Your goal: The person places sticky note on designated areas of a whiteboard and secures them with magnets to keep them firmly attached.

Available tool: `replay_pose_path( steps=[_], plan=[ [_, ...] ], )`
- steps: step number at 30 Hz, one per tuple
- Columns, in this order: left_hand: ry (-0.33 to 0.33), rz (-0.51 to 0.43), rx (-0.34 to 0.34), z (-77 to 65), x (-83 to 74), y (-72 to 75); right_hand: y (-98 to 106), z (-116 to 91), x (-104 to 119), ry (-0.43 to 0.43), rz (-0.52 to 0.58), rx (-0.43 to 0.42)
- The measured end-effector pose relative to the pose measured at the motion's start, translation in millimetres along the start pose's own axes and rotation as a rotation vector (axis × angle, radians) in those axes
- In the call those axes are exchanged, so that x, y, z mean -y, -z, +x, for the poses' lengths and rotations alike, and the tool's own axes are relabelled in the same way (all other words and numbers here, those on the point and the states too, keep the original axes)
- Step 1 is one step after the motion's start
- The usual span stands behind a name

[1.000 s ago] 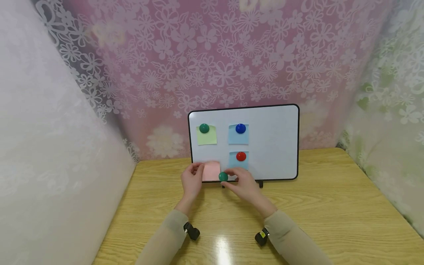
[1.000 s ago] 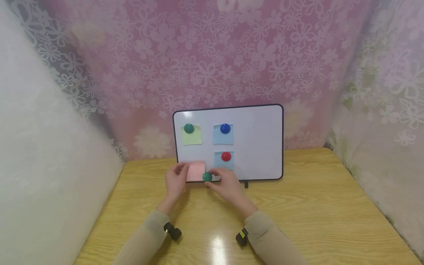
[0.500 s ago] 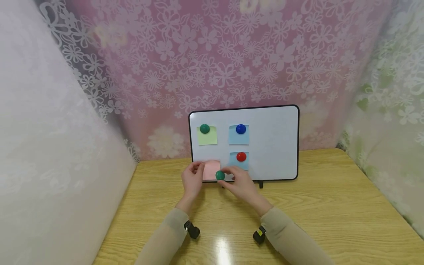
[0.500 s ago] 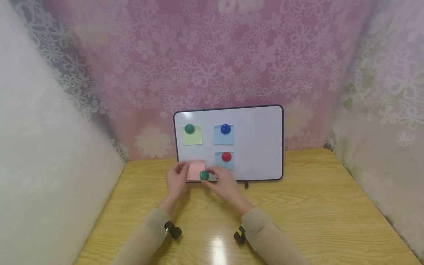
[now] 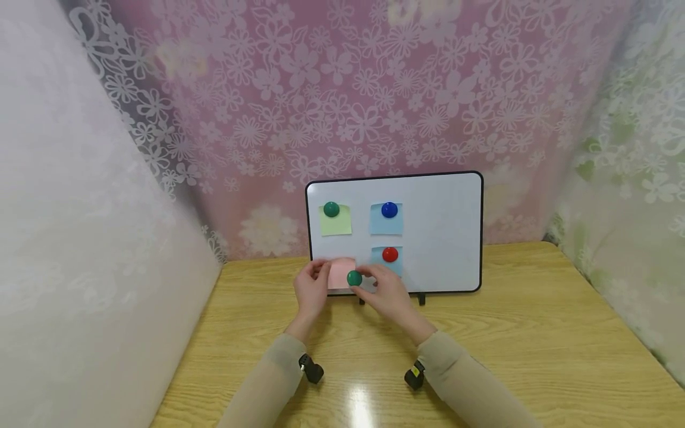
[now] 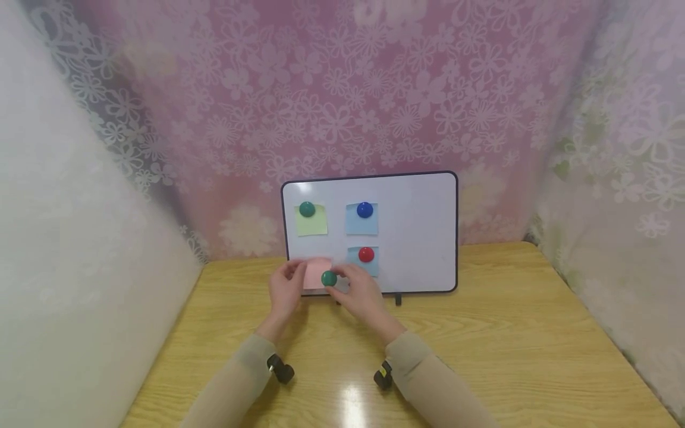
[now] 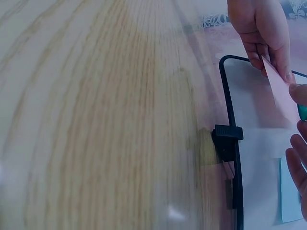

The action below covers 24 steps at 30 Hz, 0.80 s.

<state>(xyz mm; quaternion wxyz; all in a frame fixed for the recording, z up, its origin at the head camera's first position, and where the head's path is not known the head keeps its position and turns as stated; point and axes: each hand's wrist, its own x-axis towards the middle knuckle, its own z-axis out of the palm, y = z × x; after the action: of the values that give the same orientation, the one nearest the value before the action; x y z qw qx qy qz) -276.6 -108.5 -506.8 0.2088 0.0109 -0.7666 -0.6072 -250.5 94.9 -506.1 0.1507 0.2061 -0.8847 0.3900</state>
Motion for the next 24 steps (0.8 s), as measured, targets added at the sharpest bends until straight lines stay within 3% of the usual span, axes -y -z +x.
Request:
replay_pose_path(
  steps=[24],
  plan=[
    [0.001, 0.002, -0.04, 8.9, 0.9, -5.6, -0.9, 22.5, 14.3, 0.032, -0.033, -0.076]
  ],
)
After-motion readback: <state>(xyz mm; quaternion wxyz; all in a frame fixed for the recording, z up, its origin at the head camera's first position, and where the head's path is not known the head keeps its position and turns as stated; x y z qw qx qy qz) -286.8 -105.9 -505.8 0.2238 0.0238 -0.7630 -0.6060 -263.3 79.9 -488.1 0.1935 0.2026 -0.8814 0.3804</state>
